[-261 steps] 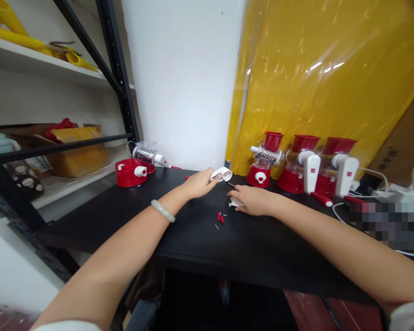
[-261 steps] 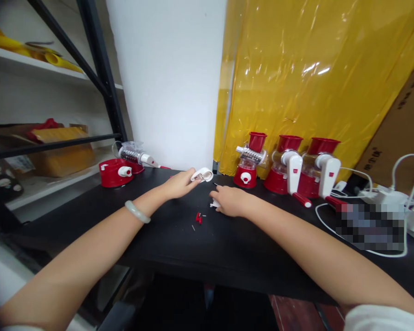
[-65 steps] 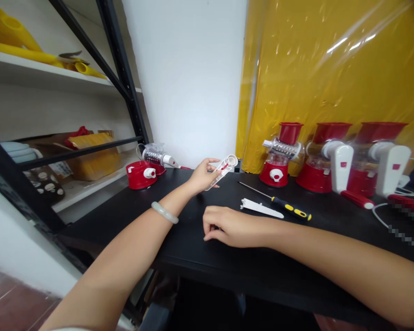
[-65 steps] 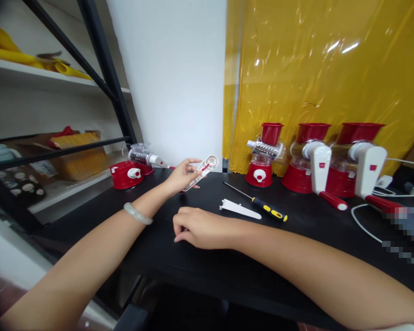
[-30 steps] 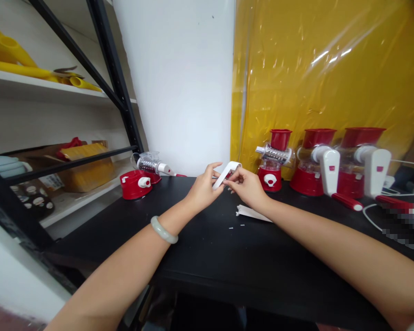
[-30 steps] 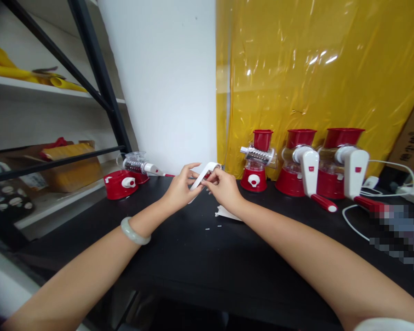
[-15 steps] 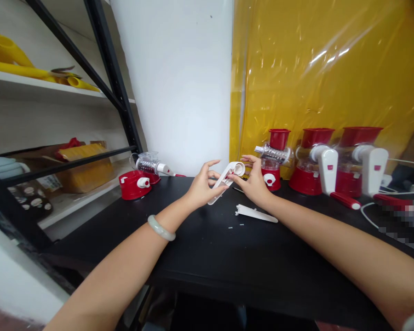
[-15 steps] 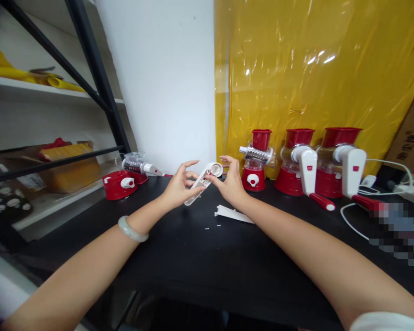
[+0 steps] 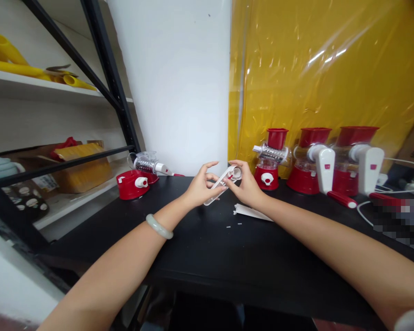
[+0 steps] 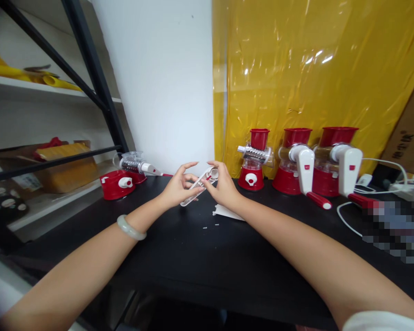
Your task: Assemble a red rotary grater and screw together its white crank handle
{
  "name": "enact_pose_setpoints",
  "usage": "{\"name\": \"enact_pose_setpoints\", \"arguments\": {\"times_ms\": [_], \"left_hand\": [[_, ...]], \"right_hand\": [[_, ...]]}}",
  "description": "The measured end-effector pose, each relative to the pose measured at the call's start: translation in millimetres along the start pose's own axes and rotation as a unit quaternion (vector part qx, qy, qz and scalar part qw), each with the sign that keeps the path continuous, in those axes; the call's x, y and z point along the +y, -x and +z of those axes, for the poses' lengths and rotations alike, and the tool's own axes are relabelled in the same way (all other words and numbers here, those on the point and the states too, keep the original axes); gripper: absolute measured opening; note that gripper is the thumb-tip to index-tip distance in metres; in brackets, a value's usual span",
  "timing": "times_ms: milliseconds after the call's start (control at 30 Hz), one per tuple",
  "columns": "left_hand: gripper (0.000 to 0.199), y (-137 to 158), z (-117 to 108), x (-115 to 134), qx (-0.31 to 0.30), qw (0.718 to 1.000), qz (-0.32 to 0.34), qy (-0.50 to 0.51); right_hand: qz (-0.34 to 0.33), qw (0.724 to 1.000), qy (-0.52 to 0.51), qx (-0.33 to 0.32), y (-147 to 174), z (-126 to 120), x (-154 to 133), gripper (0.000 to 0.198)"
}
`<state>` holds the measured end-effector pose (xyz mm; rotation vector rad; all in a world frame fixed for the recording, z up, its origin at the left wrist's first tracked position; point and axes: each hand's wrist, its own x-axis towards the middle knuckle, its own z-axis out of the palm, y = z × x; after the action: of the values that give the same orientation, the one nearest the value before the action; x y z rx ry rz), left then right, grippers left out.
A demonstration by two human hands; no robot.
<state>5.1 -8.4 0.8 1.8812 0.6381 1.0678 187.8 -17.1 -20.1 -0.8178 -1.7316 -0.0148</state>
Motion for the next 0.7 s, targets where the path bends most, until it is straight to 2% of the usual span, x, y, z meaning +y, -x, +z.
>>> {"name": "enact_pose_setpoints", "arguments": {"times_ms": [133, 267, 333, 367, 433, 500, 533, 600, 700], "left_hand": [[0.075, -4, -3, -1, -0.004, 1.000, -0.003, 0.028], [0.069, -8, -7, -4, 0.028, 0.999, -0.013, 0.020], [0.060, -9, -8, -4, 0.039, 0.999, -0.030, 0.015], [0.056, -10, -9, -4, 0.041, 0.998, -0.037, 0.016], [0.049, -11, -9, -3, 0.043, 0.998, -0.045, 0.017], [0.047, -12, -10, -3, 0.049, 0.998, -0.043, 0.014], [0.047, -12, -10, -3, 0.054, 0.998, -0.039, 0.008], [0.047, -12, -11, -6, 0.060, 0.998, -0.026, -0.010], [0.046, -13, -14, -11, 0.056, 0.998, -0.007, -0.041]], "right_hand": [[0.025, 1.000, -0.003, -0.019, -9, -4, -4, 0.050], [0.015, 0.999, 0.008, 0.041, -29, -26, -14, 0.048], [0.000, 0.999, 0.018, 0.043, -30, -39, -22, 0.044], [-0.007, 1.000, 0.024, 0.017, -26, -45, -26, 0.040], [-0.019, 0.993, 0.040, -0.106, -14, -54, -32, 0.027], [-0.044, 0.964, 0.067, -0.252, 2, -59, -36, 0.016], [-0.055, 0.949, 0.081, -0.301, 10, -61, -37, 0.012], [-0.070, 0.930, 0.087, -0.350, 21, -63, -38, 0.012], [-0.066, 0.926, 0.058, -0.367, 30, -66, -35, 0.016]]}}
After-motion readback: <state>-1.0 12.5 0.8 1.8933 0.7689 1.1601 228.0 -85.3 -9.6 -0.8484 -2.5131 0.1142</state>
